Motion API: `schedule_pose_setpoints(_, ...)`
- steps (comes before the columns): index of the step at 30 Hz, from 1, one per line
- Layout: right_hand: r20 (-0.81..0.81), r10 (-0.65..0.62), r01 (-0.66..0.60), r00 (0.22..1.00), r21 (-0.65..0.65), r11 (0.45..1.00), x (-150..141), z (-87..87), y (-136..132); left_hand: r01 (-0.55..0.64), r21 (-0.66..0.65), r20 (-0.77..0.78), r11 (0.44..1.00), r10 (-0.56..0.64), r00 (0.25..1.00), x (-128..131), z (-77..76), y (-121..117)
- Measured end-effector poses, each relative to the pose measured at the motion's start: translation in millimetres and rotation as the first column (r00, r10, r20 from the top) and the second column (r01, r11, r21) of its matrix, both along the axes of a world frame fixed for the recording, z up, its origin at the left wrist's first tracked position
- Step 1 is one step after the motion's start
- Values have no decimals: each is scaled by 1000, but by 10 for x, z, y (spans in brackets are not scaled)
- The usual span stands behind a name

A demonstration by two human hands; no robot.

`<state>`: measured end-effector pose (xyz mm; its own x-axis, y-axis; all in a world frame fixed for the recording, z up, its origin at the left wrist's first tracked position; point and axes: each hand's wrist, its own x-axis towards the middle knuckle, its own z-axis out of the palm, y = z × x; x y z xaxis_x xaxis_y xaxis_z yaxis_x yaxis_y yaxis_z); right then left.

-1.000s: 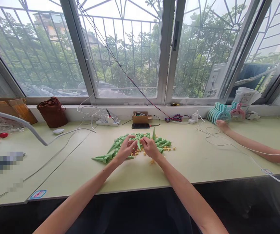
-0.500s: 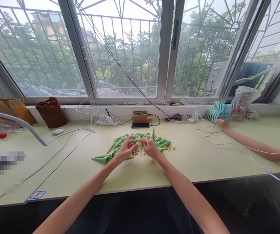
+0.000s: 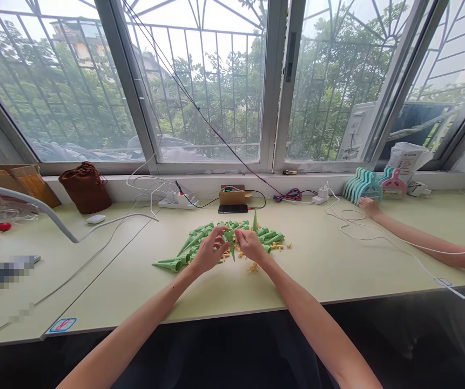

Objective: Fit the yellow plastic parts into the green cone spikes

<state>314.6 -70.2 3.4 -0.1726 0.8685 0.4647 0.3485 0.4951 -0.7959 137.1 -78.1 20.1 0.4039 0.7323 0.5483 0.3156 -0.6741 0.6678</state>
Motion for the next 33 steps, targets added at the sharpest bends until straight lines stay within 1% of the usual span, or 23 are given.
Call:
schedule_pose_setpoints(5,-69,21,-26,997,-79,997,4,-30,24,-10,98,-71,995,17,997,-7,-47,23)
schedule_pose_setpoints(9,-117,65,-77,991,-103,992,7,-25,15,-8,200,-140,980,37,989,-30,-78,46)
schedule_pose_setpoints(12,-132,75,-88,988,-96,992,-2,-15,1,-5,219,-148,976,38,988,-31,-79,52)
schedule_pose_setpoints(16,-121,59,-65,991,-46,997,-23,-3,-2,-7,225,-127,974,37,991,-3,-63,36)
schedule_pose_setpoints(19,-110,9,-11,994,-14,1000,-30,4,8,-5,193,-95,981,23,995,21,-54,12)
schedule_pose_setpoints(24,-95,-77,81,993,39,996,-29,24,2,-50,71,-17,996,51,999,37,-36,-10)
schedule_pose_setpoints(30,-34,-98,101,995,113,988,-38,81,-70,-84,-9,74,996,85,994,39,11,3)
schedule_pose_setpoints(33,3,-89,88,996,143,986,-43,98,-97,-66,-125,126,990,81,989,42,15,23)
